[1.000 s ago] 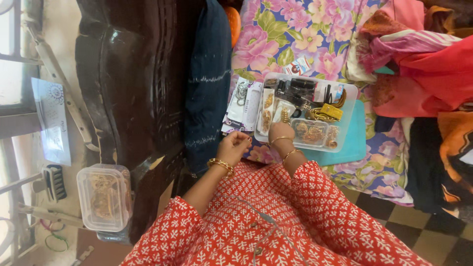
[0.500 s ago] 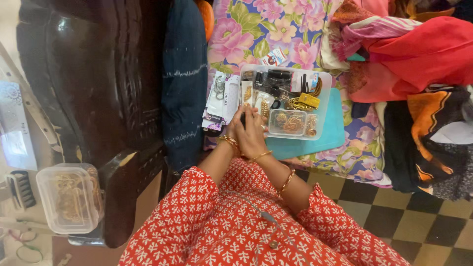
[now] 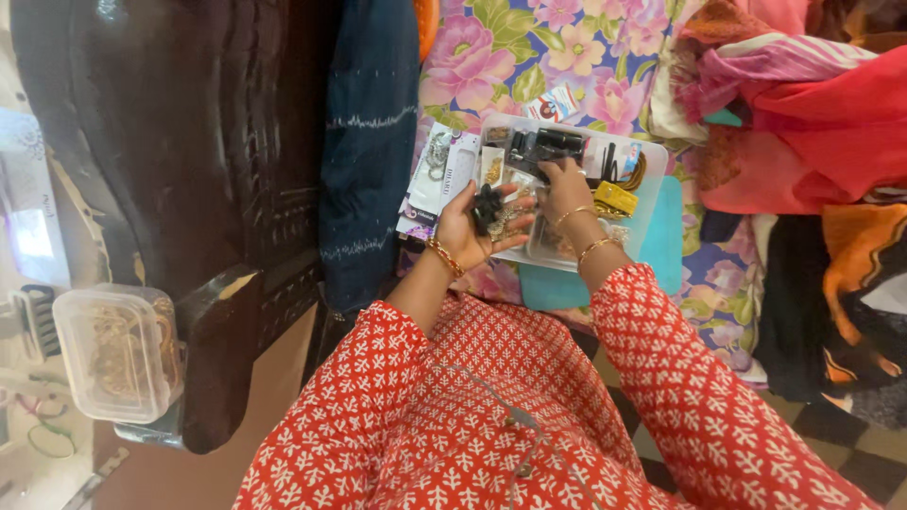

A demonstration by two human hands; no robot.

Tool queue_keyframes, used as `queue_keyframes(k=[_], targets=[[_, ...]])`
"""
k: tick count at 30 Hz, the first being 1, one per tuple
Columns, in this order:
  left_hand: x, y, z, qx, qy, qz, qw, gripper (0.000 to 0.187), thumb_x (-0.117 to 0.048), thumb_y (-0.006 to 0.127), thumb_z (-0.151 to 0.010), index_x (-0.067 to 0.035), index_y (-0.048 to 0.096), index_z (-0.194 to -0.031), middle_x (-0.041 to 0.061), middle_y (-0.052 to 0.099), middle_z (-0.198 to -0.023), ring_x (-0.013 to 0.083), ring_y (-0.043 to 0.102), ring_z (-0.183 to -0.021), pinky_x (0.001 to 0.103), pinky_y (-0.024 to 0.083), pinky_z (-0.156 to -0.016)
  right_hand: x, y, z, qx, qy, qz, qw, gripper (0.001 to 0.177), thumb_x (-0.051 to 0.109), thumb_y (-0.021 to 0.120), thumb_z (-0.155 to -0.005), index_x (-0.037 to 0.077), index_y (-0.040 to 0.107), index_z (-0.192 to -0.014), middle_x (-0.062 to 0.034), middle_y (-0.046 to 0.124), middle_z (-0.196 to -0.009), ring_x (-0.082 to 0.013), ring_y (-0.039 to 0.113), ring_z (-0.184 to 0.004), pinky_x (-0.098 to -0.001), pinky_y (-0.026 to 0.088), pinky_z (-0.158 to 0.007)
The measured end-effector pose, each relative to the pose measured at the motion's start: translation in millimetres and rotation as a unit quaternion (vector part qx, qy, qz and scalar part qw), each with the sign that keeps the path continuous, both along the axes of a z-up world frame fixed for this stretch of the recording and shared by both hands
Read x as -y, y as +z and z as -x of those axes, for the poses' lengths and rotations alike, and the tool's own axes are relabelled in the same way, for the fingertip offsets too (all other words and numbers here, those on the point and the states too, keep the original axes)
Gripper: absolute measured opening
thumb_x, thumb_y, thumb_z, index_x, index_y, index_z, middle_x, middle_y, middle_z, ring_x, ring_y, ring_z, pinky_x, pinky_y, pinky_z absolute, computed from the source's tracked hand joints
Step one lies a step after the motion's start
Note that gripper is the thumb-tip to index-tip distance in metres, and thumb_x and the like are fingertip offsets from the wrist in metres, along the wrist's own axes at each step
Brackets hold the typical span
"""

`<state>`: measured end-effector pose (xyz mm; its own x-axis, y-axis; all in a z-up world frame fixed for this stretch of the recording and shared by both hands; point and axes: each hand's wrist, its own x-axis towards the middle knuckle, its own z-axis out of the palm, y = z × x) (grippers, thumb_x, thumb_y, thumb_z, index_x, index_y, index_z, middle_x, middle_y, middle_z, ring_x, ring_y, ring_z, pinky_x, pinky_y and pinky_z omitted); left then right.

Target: The person organizes small items, including jewelry and hair accessories, into a plastic container and places it on a shelf. They then fold a white shirt and a checkered cloth on a bed.

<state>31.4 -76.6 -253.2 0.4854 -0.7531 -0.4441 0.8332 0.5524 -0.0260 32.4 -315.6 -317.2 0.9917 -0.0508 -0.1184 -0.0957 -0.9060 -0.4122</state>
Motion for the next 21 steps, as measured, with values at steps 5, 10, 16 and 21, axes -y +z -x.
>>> queue_keyframes(k=[5,10,16,21], targets=[[-10.8,4.0,-4.2,0.0,0.022,0.006,1.0,0.062,-0.054,0.032,-0.107,-0.005,0.051,-0.142,0.026,0.053,-0.147,0.0422,0.056,-0.131,0.062,0.047,-0.108,-9.0,-20.6,-6.0,0.001,0.005,0.079,0.997,0.027,0.007,0.073,-0.084,0.013,0.07,-0.111,-0.0165,0.064,-0.107,-0.04,0.063,-0.102,-0.0508,0.053,-0.085],[-17.9,-8.9,-15.2,0.001,0.034,-0.016,0.999,0.06,-0.052,0.033,-0.108,-0.007,0.051,-0.143,0.024,0.054,-0.147,0.0413,0.057,-0.131,0.059,0.046,-0.107,-6.7,15.7,-1.9,0.071,-0.114,0.014,0.991,0.027,0.01,0.081,-0.076,0.01,0.071,-0.102,-0.0158,0.064,-0.102,-0.0387,0.065,-0.092,-0.0499,0.054,-0.078],[-3.0,-17.3,-15.5,-0.007,0.011,-0.111,0.994,0.055,-0.051,0.032,-0.106,-0.011,0.054,-0.137,0.017,0.06,-0.141,0.038,0.062,-0.123,0.056,0.049,-0.104,-29.8,78.8,33.5,-0.107,-0.231,-0.651,0.715,0.038,0.003,0.076,-0.081,0.004,0.068,-0.118,-0.0091,0.071,-0.103,-0.0162,0.074,-0.091,-0.0307,0.065,-0.08],[11.2,-43.6,4.5,-0.002,-0.032,-0.049,0.998,0.055,-0.052,0.036,-0.11,-0.007,0.059,-0.132,0.018,0.068,-0.123,0.0313,0.069,-0.105,0.055,0.058,-0.092,-89.1,114.5,67.9,-0.009,-0.147,-0.379,0.914,0.026,0.009,0.084,-0.079,0.001,0.074,-0.1,-0.0077,0.071,-0.102,-0.0152,0.073,-0.088,-0.0284,0.063,-0.075]])
